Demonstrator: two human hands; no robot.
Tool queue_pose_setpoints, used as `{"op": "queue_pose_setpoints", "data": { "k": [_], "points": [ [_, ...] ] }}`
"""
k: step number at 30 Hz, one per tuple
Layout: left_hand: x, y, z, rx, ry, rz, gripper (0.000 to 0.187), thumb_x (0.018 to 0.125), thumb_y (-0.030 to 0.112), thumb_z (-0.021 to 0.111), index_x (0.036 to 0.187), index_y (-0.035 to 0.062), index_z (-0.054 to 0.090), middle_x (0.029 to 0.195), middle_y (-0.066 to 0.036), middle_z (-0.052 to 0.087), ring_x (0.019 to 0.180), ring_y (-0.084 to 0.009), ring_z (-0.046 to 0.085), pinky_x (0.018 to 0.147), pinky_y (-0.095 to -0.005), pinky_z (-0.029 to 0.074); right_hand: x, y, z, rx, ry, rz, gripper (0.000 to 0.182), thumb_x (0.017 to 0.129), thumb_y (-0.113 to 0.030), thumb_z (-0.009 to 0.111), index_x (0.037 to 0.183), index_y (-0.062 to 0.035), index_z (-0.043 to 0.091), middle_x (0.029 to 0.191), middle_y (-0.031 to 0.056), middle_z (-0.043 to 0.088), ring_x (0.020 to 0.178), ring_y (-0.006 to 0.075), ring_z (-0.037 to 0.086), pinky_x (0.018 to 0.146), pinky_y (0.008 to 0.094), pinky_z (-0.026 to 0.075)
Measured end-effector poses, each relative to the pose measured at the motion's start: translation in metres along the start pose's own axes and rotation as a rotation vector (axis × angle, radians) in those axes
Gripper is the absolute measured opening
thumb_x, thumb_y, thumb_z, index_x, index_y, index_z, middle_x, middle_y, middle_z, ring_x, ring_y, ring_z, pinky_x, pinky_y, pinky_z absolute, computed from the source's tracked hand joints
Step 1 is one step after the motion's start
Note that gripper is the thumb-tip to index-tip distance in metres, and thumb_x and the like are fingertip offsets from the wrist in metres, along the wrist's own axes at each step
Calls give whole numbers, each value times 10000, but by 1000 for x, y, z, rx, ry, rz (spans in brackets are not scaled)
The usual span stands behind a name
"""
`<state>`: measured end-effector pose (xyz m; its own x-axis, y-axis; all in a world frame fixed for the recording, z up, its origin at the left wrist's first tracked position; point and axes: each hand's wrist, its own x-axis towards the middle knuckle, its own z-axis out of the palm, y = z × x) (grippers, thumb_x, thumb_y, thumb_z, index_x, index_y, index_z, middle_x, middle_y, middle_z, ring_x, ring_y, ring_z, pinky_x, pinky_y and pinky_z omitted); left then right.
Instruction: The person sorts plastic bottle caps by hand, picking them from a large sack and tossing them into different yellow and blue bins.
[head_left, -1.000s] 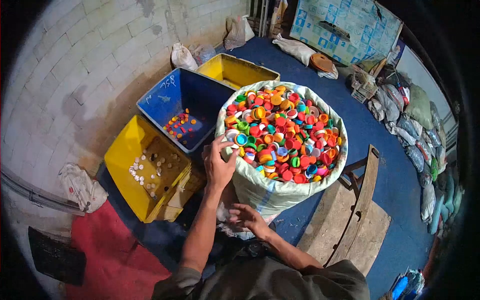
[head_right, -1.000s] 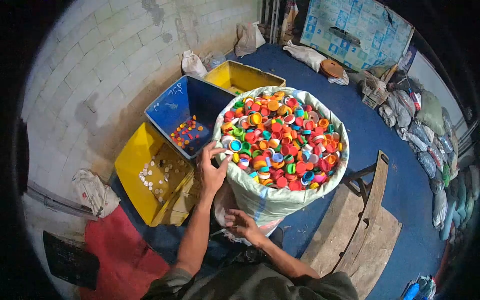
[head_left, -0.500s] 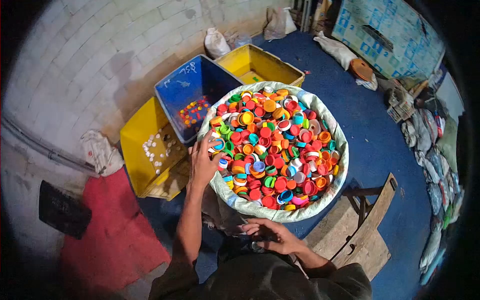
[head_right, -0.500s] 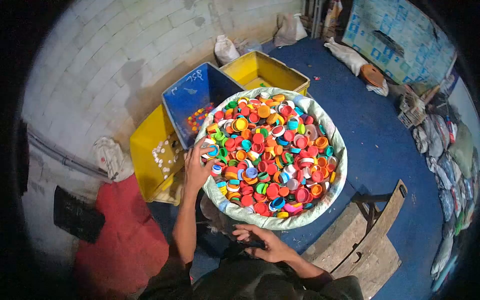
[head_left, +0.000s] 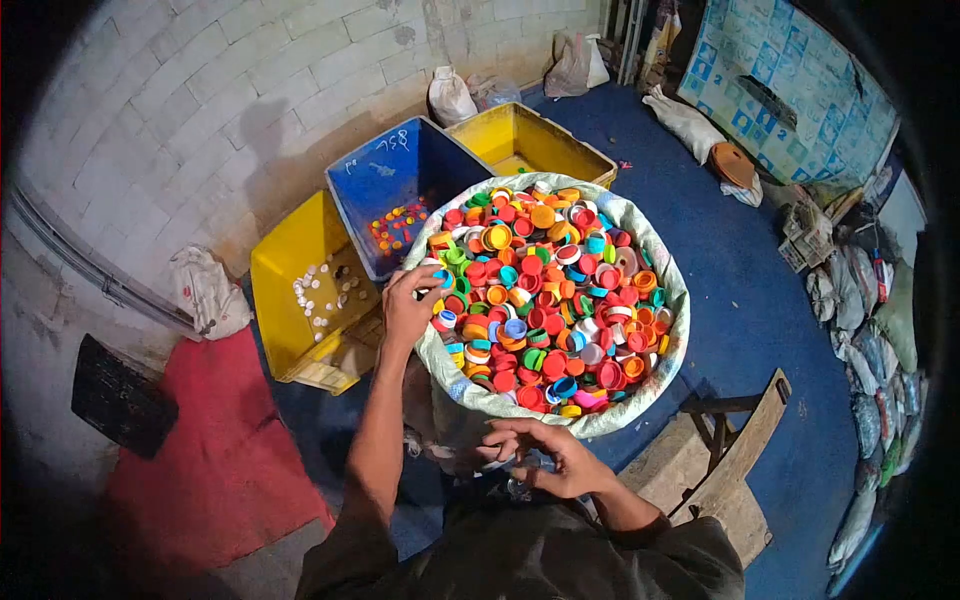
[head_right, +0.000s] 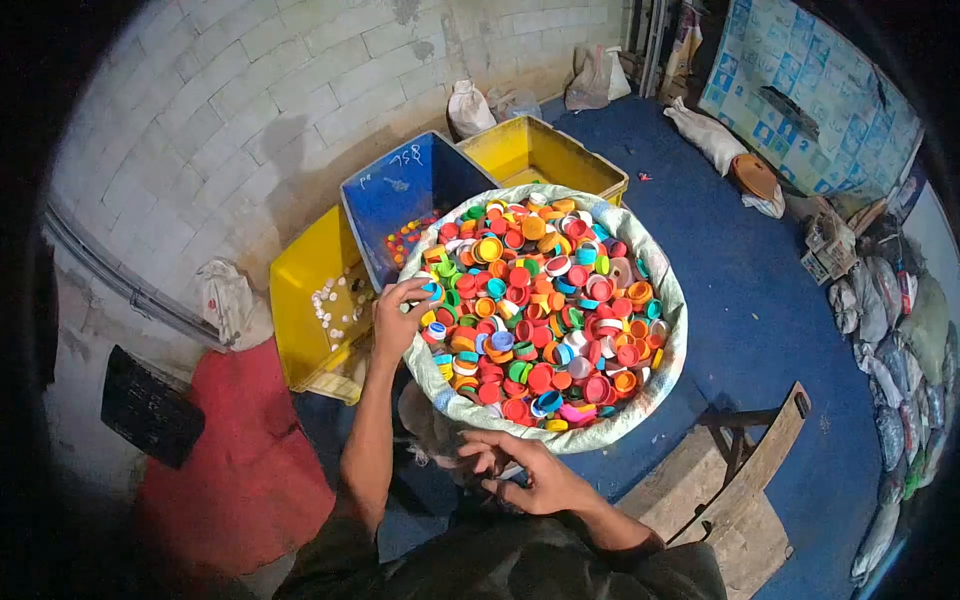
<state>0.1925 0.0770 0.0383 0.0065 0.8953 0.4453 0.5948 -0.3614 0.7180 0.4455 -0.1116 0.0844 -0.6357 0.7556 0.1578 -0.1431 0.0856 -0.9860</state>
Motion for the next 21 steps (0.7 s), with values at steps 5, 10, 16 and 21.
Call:
{"op": "queue_pose_setpoints", "data": {
  "k": [5,10,16,21],
  "points": [
    [-4,-3,3,-343,-62,-213,317,724,78,786,1018,26,677,920,-101,723,846,-139,645,845,-288,465,11,-13,0,-12,127,19,607,770,97,569,1355,9,439,1184,89,620,912,110,582,822,276,498],
    [-14,21,-14,-686,73,-297,300,770,44,740,1051,11,640,979,-85,681,939,-162,630,879,-293,476,50,-12,-17,-578,442,-60,504,782,33,621,1273,6,513,984,130,678,880,260,638,795,359,501],
    [-56,45,-29,-1542,154,-543,236,874,82,583,1083,-26,558,1063,-171,604,1025,-306,591,982,-456,474,126,24,-61,-958,820,8,396,783,-89,684,1159,-29,575,902,156,683,827,379,602,770,460,485],
    [-80,40,-23,-1838,253,-768,179,885,109,560,1002,-26,564,975,-157,603,956,-290,580,924,-427,489,155,34,-69,-1256,901,60,446,756,-191,706,1135,-18,545,797,212,653,833,415,592,701,519,449]
  ]
}}
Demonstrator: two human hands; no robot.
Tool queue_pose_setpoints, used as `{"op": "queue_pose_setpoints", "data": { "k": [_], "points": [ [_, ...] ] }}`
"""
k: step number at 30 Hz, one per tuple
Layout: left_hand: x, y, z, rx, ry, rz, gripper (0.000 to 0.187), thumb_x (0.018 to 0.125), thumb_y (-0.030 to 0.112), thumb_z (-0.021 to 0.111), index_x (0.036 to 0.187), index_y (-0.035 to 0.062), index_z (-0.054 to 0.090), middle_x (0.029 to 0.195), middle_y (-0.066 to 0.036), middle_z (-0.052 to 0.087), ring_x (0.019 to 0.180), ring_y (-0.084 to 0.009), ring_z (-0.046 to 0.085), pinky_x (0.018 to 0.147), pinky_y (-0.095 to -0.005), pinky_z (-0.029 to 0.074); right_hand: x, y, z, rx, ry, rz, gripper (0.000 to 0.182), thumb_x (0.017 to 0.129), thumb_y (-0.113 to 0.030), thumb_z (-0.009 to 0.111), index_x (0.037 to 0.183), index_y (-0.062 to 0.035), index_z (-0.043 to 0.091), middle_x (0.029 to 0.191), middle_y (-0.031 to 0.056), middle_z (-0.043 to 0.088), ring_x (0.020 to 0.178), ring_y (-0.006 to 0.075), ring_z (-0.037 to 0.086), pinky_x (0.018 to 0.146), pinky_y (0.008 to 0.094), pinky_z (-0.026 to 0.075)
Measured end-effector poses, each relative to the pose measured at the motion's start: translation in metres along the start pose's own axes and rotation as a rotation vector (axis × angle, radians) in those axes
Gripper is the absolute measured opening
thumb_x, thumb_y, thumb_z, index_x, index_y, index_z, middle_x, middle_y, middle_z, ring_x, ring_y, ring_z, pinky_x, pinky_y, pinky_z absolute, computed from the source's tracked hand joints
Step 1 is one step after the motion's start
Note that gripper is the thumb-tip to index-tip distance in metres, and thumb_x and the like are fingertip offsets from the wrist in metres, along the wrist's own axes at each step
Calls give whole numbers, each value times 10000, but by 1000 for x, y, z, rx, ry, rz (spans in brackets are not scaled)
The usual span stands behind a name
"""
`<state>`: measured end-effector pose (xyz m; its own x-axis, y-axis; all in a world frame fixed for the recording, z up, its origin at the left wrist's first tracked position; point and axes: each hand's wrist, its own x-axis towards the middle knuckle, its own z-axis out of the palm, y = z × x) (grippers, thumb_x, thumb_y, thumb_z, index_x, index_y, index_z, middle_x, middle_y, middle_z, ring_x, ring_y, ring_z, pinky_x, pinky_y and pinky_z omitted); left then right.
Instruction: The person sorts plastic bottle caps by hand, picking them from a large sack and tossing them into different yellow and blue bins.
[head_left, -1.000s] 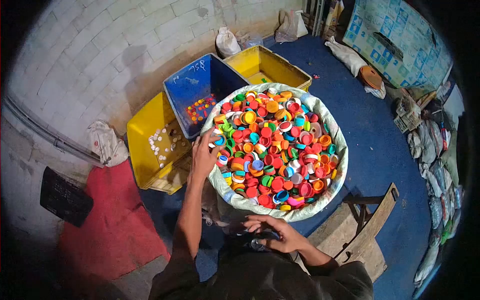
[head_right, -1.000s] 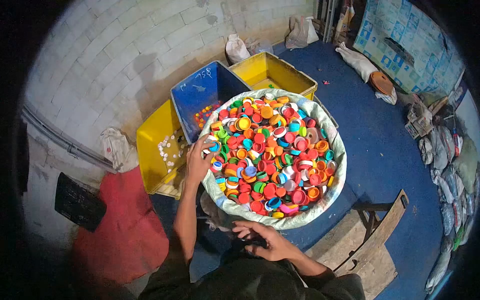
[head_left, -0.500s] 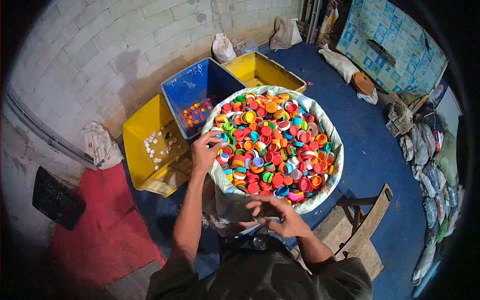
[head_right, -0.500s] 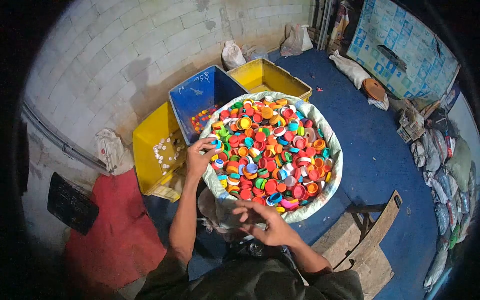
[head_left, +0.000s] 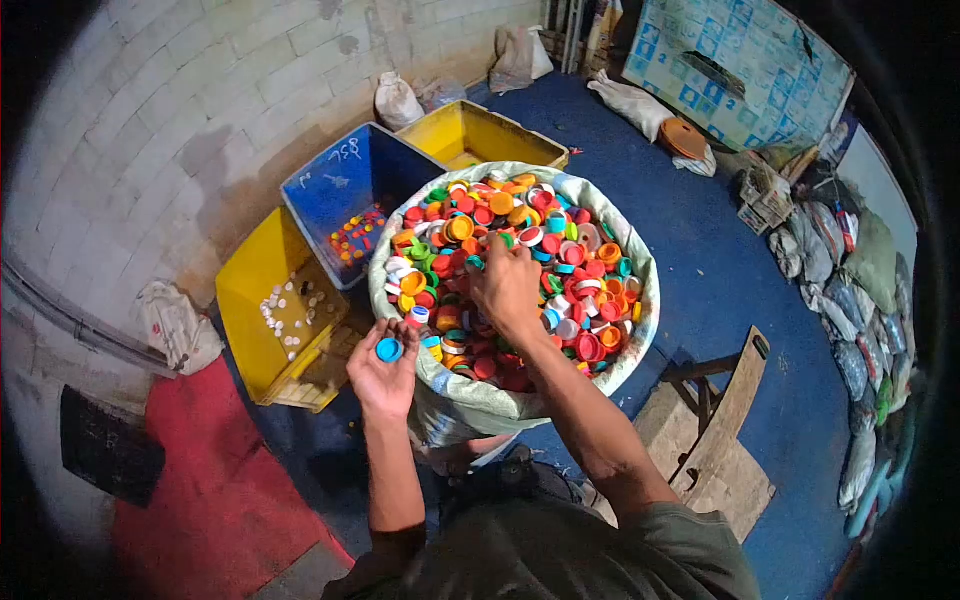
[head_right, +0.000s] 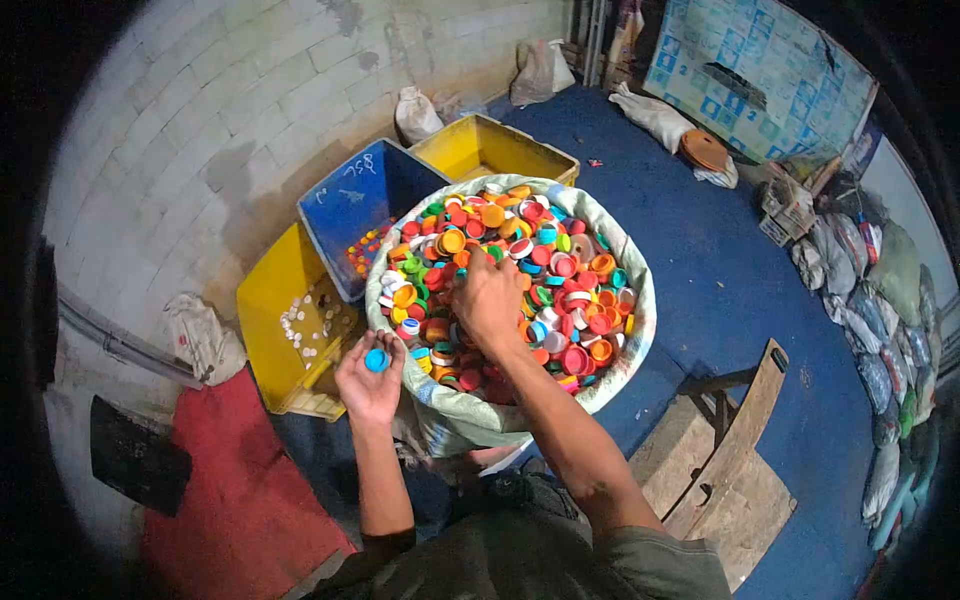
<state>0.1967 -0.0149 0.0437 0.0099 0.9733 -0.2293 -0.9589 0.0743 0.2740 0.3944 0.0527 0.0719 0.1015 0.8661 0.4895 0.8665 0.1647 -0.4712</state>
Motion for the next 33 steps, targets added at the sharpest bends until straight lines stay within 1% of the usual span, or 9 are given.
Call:
{"op": "queue_pose_setpoints", "data": {
  "k": [4,13,16,17,19,20,23,28,33],
  "points": [
    [-3,-5,0,56,38,-5,157,895,160,581,957,17,584,896,-89,604,871,-217,575,833,-374,485,4,-4,19,-121,-8,13,463,720,-216,696,1107,-11,546,670,178,639,812,409,573,679,520,390],
    [-2,-24,22,406,30,126,156,879,169,649,967,63,575,798,-15,564,749,-141,541,703,-289,450,6,-3,11,23,-36,39,397,726,-143,698,1091,-26,596,735,173,664,839,370,608,733,471,472],
    [10,-40,28,797,4,241,200,860,149,694,997,67,574,838,-8,564,715,-90,520,645,-258,443,-3,4,-37,485,84,192,365,776,-112,679,1129,-41,618,844,185,690,780,324,654,730,418,512],
    [15,-48,33,981,-24,282,223,851,146,710,1003,62,572,856,-11,567,713,-79,517,635,-256,445,-13,9,-53,674,111,289,356,818,-121,677,1158,-44,607,830,139,692,789,235,659,707,358,510],
    [24,-69,50,1275,-291,555,292,807,136,756,1032,49,592,927,-45,610,812,-133,589,716,-295,482,-38,31,-76,1061,192,424,350,889,-106,642,1218,-24,553,835,35,636,770,99,599,678,246,494],
    [28,-78,60,1436,-368,588,288,790,126,757,1016,31,605,951,-63,627,852,-162,605,740,-309,488,-48,34,-95,1175,257,511,340,898,-79,625,1220,-15,539,835,29,615,765,89,584,673,218,491],
    [48,-105,86,1797,-611,659,289,769,87,743,1026,11,634,1019,-120,655,945,-256,640,804,-342,503,-83,63,-123,1639,269,780,294,941,-105,507,1224,-30,527,985,81,615,822,153,616,736,298,517],
    [75,-150,102,1864,-959,669,366,766,-3,682,1120,23,592,1037,-178,636,934,-372,628,803,-417,512,-122,77,-151,1835,325,832,320,943,-219,490,1198,-30,536,1062,79,607,903,200,602,780,348,502],
    [90,-172,98,2037,-967,594,330,749,-16,673,1075,21,634,1017,-188,640,923,-380,627,800,-433,510,-133,88,-161,1860,300,844,273,933,-231,513,1117,-36,565,999,63,603,867,177,593,751,322,491]
  ]
}}
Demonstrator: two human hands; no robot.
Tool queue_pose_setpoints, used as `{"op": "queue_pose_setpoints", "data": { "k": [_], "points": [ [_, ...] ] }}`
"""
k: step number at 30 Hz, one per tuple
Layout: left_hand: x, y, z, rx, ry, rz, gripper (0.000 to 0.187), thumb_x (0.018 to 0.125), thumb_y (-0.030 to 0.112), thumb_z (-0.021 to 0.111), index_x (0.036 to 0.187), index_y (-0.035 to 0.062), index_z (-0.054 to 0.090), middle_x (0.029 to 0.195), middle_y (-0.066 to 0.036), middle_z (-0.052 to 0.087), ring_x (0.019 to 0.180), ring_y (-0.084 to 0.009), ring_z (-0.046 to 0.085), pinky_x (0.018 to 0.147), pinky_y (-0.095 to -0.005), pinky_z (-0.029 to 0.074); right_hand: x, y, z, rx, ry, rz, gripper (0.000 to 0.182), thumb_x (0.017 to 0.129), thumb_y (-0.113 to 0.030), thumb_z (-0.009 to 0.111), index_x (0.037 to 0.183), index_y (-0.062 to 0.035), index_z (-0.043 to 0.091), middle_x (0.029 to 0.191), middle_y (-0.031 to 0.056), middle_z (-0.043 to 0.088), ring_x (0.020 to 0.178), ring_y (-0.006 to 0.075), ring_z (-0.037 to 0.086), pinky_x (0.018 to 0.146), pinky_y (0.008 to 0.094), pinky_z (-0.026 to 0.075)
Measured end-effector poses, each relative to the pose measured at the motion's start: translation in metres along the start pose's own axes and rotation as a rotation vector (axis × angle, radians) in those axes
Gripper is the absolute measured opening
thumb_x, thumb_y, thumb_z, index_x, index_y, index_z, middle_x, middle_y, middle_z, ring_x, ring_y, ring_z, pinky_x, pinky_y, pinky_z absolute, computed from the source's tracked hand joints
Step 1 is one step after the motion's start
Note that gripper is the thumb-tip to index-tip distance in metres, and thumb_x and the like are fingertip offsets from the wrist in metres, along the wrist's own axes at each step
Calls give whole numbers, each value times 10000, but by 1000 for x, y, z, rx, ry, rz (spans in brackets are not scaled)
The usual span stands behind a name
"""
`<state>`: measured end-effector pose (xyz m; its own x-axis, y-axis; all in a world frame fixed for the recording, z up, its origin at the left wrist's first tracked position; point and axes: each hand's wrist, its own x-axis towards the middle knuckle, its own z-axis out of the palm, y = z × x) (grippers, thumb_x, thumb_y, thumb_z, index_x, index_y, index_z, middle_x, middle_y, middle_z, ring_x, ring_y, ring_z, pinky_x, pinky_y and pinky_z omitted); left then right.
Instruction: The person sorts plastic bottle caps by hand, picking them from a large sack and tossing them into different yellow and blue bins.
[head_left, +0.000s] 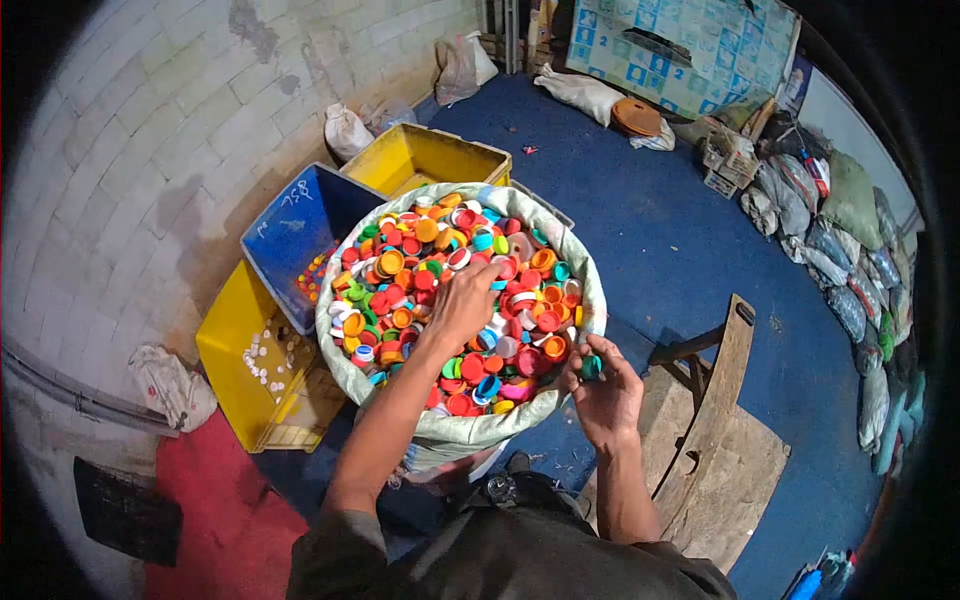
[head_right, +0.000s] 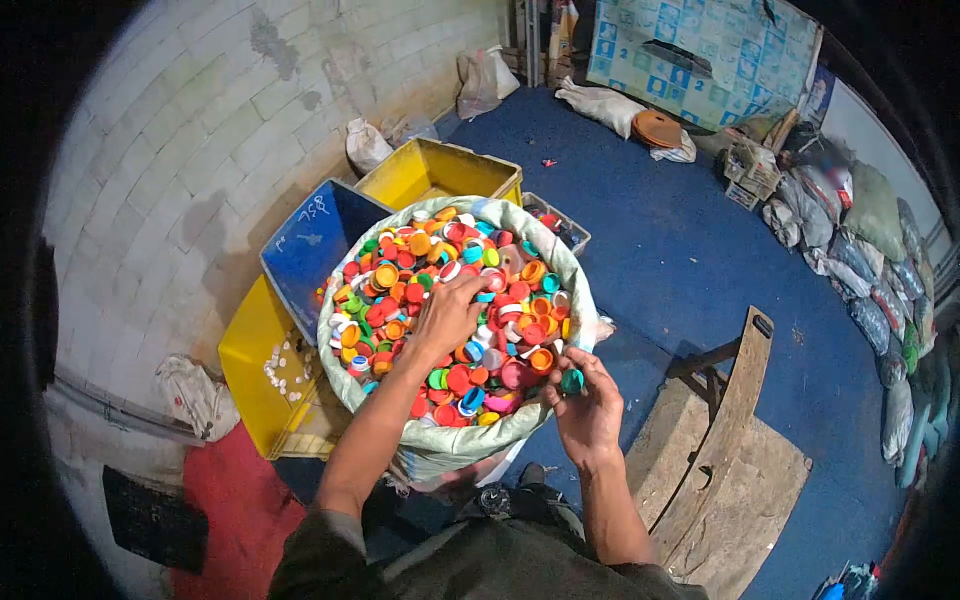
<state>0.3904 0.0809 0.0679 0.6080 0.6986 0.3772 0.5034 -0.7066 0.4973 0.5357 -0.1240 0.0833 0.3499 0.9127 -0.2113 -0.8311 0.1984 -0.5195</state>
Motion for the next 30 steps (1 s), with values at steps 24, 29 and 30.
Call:
{"op": "queue_pose_setpoints", "data": {
  "k": [24,29,30],
  "points": [
    [-52,-14,-39,-458,294,-506,284,792,104,745,1027,12,616,896,-47,638,806,-134,571,737,-273,466,133,-47,29,-1984,-254,-552,452,744,-188,731,1165,-95,596,1014,197,669,939,388,639,771,460,511],
    [-57,-12,-29,-300,270,-454,352,724,124,797,997,2,612,949,-103,670,877,-199,642,749,-326,499,137,-44,28,-2102,-213,-575,459,727,-219,746,1144,-103,594,940,190,680,857,401,651,716,477,516],
    [-58,-11,-28,-263,276,-425,358,710,124,802,985,-2,611,950,-120,675,882,-226,657,757,-347,509,137,-42,28,-2114,-203,-589,456,726,-219,746,1141,-105,595,935,187,681,847,400,653,709,478,516]
  ]
}}
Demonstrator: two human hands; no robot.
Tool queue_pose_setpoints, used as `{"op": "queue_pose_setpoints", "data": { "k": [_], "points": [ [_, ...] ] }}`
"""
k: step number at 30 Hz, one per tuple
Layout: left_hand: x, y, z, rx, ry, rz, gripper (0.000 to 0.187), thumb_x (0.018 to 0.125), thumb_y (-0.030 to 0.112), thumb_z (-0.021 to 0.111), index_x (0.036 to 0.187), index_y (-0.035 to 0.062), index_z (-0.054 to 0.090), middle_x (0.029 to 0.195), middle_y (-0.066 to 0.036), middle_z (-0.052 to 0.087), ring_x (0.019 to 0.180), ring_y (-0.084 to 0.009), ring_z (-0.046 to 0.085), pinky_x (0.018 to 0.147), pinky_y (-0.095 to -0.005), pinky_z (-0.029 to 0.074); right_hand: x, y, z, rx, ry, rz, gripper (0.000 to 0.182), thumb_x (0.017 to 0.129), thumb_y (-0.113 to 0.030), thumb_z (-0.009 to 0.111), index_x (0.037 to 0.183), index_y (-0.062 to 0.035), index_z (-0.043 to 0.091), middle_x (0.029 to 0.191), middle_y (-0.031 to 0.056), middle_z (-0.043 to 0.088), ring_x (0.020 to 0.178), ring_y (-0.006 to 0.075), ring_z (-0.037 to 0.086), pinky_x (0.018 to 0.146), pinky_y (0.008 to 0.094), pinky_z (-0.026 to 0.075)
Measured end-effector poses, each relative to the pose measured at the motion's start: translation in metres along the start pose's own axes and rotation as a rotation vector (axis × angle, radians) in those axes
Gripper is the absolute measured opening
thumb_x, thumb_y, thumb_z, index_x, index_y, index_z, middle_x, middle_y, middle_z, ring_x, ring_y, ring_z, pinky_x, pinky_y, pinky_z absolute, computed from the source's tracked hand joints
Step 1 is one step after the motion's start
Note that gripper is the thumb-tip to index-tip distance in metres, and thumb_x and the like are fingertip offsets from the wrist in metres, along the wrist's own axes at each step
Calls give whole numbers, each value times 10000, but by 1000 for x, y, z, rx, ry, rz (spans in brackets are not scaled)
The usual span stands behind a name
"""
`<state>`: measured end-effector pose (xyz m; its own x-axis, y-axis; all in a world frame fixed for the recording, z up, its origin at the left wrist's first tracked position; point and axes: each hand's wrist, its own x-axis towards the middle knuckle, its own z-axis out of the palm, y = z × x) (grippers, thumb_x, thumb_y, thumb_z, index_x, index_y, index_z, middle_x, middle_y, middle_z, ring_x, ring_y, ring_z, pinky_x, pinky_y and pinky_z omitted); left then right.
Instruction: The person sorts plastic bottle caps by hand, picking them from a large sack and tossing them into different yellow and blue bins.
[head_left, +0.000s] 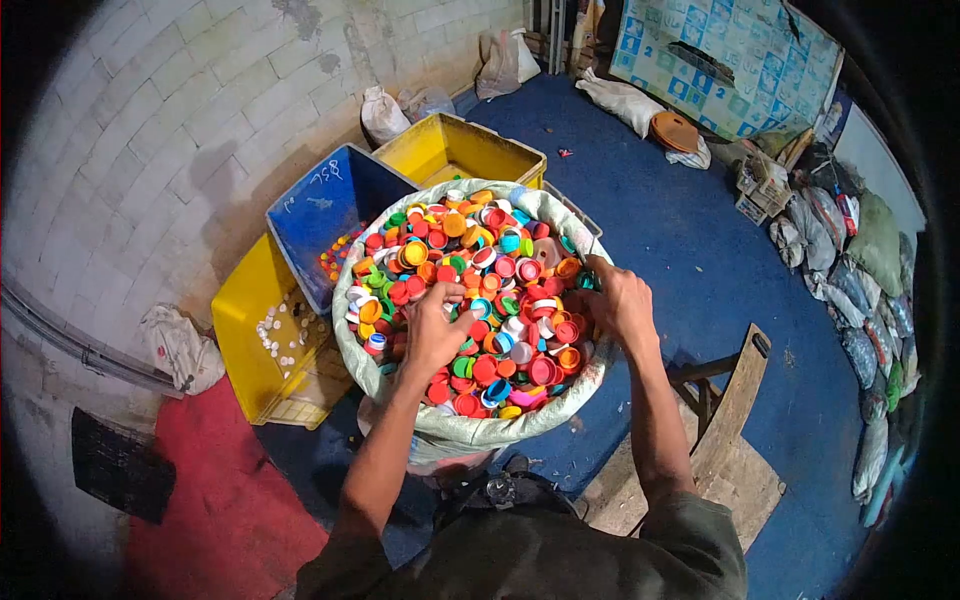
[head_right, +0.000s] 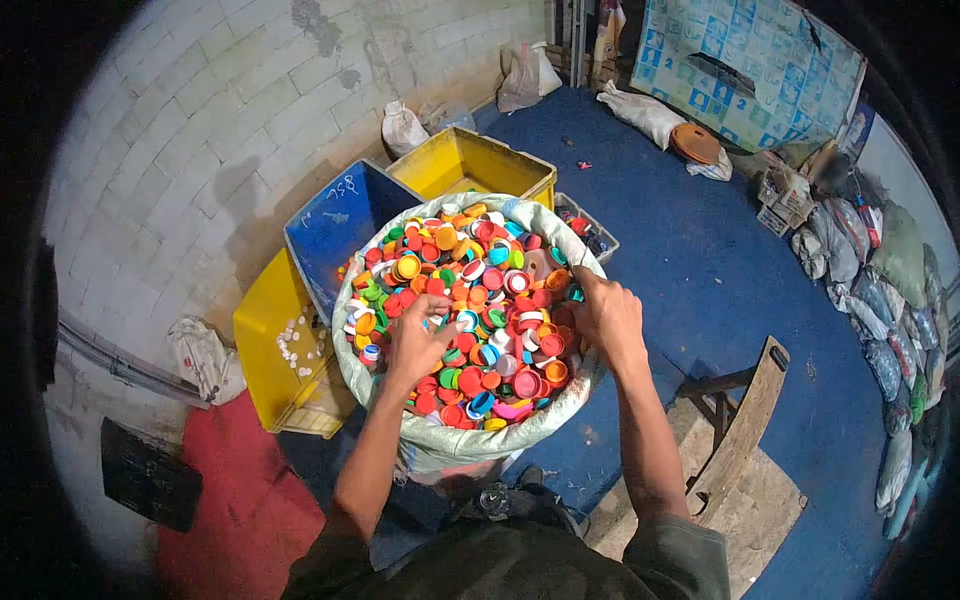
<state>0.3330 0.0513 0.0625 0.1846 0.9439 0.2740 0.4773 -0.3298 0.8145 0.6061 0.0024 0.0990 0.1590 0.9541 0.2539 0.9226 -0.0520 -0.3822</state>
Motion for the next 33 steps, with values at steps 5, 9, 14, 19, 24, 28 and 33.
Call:
{"op": "queue_pose_setpoints", "data": {
  "k": [5,9,14,19,24,28,33],
  "points": [
    [-2,-2,9,125,7,114,464,672,107,820,1058,-7,591,1032,-149,663,960,-286,648,807,-382,503,1,2,4,-22,-9,-27,455,729,-215,745,1146,-111,597,944,176,685,820,387,661,692,473,522],
    [-2,8,9,144,-39,75,463,693,104,800,1057,-25,545,1075,-190,616,1026,-359,592,863,-424,484,-1,15,11,284,88,-51,478,751,-162,745,1193,-80,583,962,170,693,808,331,689,700,406,536],
    [-2,8,13,185,-18,115,473,696,102,806,1083,-26,566,1094,-185,624,1011,-331,621,865,-404,494,-19,24,12,842,250,88,501,784,-73,740,1237,0,539,1086,143,678,1000,194,650,822,322,525],
    [-2,4,18,230,-59,88,462,714,99,795,1092,-24,559,1052,-188,628,995,-332,622,836,-407,498,-46,17,3,1115,243,249,514,793,-62,740,1257,-7,526,1126,118,655,960,147,624,766,256,511],
    [-3,3,20,299,-22,88,445,717,128,803,1073,-18,580,1003,-176,635,952,-318,628,798,-411,498,-58,17,4,1383,247,354,463,834,-59,697,1262,-29,523,1041,65,670,714,50,528,559,187,401],
    [-4,5,10,115,18,1,307,735,76,767,974,-24,601,942,-197,634,850,-317,638,737,-405,507,-64,11,7,1656,286,398,410,874,-123,665,1255,-47,533,983,20,658,562,14,424,488,194,344],
    [-20,-8,-8,-309,111,-230,206,818,127,719,976,13,653,927,-76,640,659,-163,582,586,-280,459,-94,-21,-5,1956,247,469,429,880,-187,662,1251,-27,518,874,-14,596,562,36,408,538,210,363]
  ]
}}
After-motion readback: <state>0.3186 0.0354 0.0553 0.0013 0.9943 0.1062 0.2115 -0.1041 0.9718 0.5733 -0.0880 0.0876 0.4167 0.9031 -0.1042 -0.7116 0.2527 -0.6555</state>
